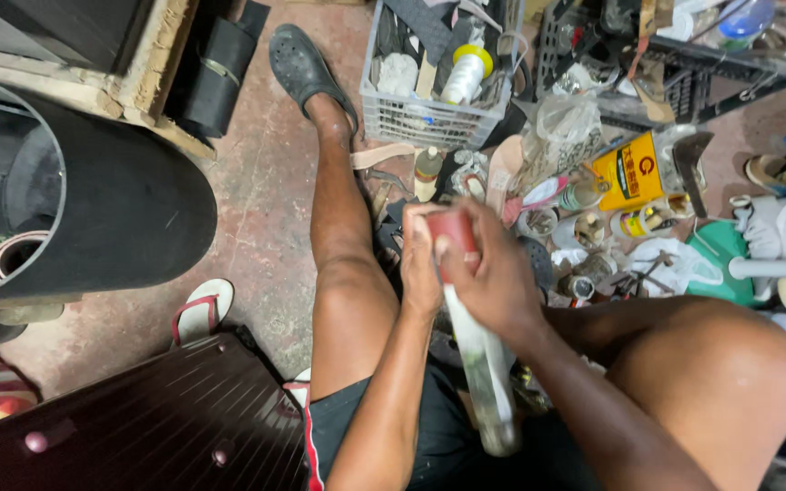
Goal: The person sits on the floor and uses a sanding block to smooth the surface of a small black rubber piece. They repeatedly rub the rubber against the sanding block, then inspect the edges and surface of the piece.
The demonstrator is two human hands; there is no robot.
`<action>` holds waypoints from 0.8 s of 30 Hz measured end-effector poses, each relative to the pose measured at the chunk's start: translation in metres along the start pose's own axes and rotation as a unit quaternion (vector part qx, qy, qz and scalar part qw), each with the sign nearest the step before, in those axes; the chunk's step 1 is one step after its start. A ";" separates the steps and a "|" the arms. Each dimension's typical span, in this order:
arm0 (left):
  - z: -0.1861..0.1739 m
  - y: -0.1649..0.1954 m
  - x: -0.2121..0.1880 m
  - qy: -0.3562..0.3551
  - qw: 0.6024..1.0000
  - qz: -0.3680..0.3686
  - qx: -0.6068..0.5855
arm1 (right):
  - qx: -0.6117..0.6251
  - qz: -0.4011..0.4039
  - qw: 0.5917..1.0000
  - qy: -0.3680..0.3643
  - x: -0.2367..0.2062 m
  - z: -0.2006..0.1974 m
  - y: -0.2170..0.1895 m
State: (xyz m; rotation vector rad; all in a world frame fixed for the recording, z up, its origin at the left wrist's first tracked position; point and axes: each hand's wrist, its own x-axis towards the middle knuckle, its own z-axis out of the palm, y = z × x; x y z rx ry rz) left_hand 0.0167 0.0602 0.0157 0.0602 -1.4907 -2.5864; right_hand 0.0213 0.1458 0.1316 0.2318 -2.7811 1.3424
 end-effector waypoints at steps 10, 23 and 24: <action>-0.004 -0.014 -0.002 -0.003 0.998 0.018 0.061 | 0.011 0.103 0.994 -0.016 0.004 -0.006 -0.008; -0.014 0.012 0.007 0.015 0.979 -0.087 -0.185 | 0.113 0.089 0.989 -0.041 -0.021 -0.017 0.009; -0.013 0.014 0.007 0.004 0.999 -0.012 -0.037 | 0.099 0.106 0.989 -0.020 -0.017 -0.015 0.011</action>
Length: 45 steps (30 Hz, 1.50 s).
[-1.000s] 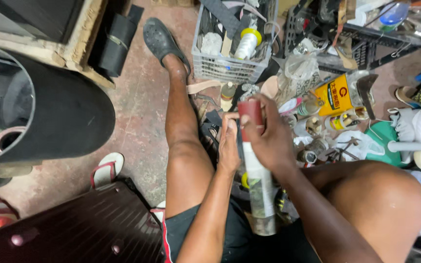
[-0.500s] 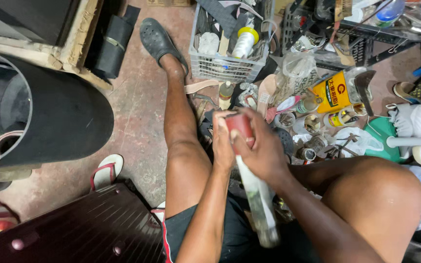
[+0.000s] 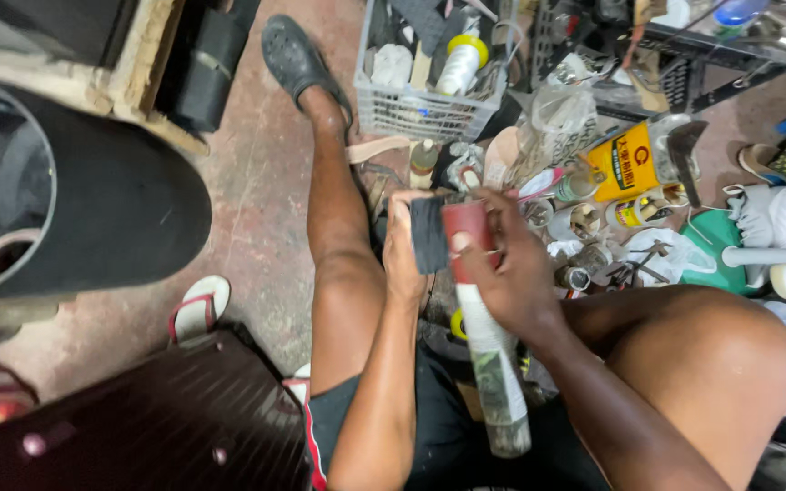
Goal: The person sits on the floor and uses a sanding block to smooth the surface of a small black rubber piece. They repeatedly rub the rubber against the sanding block, then inspect the edges and surface of the piece.
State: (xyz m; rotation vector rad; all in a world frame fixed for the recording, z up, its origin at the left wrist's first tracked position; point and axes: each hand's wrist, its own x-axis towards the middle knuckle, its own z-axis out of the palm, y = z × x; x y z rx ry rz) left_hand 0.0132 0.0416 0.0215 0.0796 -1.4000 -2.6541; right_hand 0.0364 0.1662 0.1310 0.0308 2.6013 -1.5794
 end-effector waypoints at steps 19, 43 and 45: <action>0.006 -0.015 0.002 0.017 0.988 0.080 0.132 | -0.078 -0.072 0.994 0.023 0.007 0.017 -0.011; 0.007 -0.011 0.000 0.028 0.989 0.101 0.108 | -0.076 -0.106 0.991 0.003 0.006 0.015 -0.013; 0.008 -0.010 -0.001 0.035 0.990 0.069 0.122 | -0.066 -0.099 0.993 -0.005 0.007 0.015 -0.012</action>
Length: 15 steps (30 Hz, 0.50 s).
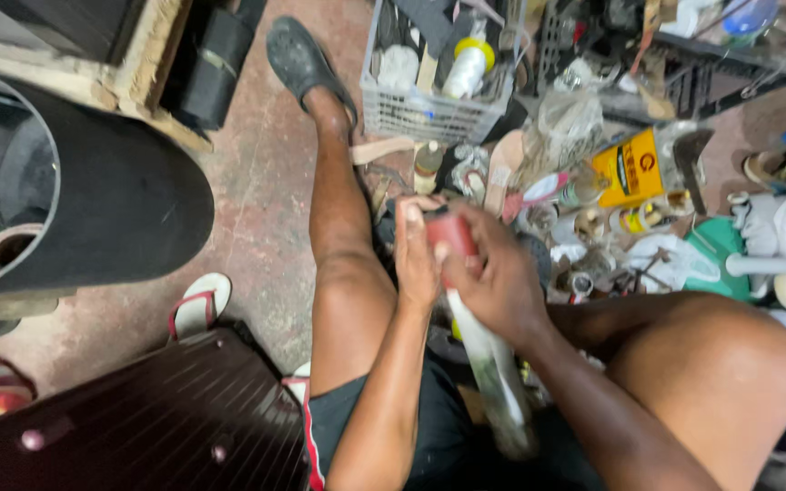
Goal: The person sits on the floor and uses a sanding block to smooth the surface of a small black rubber piece. They repeatedly rub the rubber against the sanding block, then inspect the edges and surface of the piece.
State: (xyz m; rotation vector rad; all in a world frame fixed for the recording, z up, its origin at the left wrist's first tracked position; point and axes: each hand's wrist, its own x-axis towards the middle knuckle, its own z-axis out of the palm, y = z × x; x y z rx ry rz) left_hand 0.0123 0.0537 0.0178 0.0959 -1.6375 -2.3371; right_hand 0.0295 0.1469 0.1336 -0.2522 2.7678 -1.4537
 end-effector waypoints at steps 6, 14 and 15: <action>0.000 -0.003 0.001 0.004 1.000 -0.004 0.024 | 0.026 0.039 0.999 -0.007 -0.001 -0.001 0.000; 0.005 0.005 -0.009 -0.037 0.999 -0.013 -0.038 | 0.010 0.041 0.996 0.073 0.023 -0.006 0.003; 0.005 0.008 -0.010 -0.046 0.996 -0.037 -0.073 | 0.015 0.052 0.996 0.076 0.024 -0.006 0.006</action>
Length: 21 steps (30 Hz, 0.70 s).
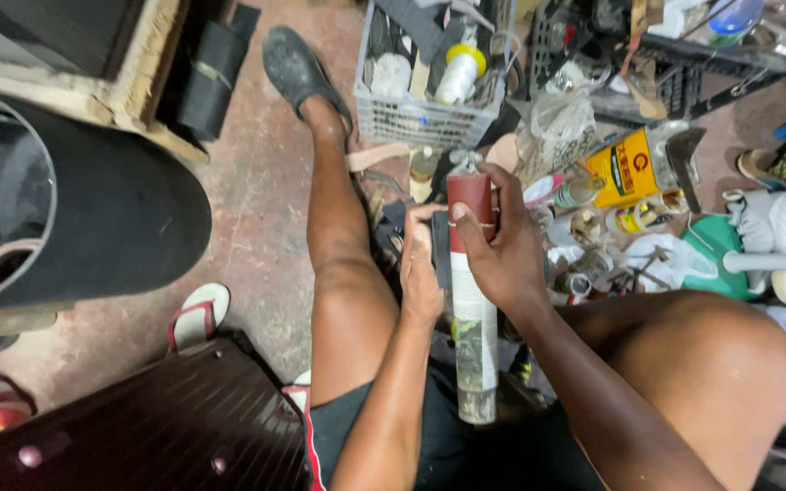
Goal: The person sits on the floor and uses a sanding block to smooth the surface of a small black rubber piece. They repeatedly rub the rubber against the sanding block, then inspect the edges and surface of the piece.
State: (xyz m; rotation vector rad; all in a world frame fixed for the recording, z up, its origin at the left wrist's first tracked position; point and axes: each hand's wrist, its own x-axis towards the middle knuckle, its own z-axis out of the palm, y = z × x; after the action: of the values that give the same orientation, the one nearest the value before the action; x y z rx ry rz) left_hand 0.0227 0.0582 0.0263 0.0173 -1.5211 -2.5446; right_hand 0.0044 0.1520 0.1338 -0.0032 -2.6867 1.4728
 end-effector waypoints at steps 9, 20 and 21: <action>-0.006 0.015 0.007 0.007 0.970 -0.105 -0.218 | 0.053 0.019 0.998 -0.027 0.006 -0.013 0.007; -0.009 0.003 0.004 0.007 0.999 0.000 0.032 | -0.177 -0.052 0.983 0.010 -0.009 0.000 -0.004; -0.009 0.002 0.004 0.014 1.000 -0.021 0.007 | -0.189 -0.094 0.977 0.030 -0.008 -0.001 -0.006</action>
State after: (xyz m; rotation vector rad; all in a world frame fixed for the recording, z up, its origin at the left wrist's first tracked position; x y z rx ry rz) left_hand 0.0200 0.0488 0.0243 0.0871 -1.5436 -2.5547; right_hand 0.0130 0.1492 0.1384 0.1745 -2.7814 0.8838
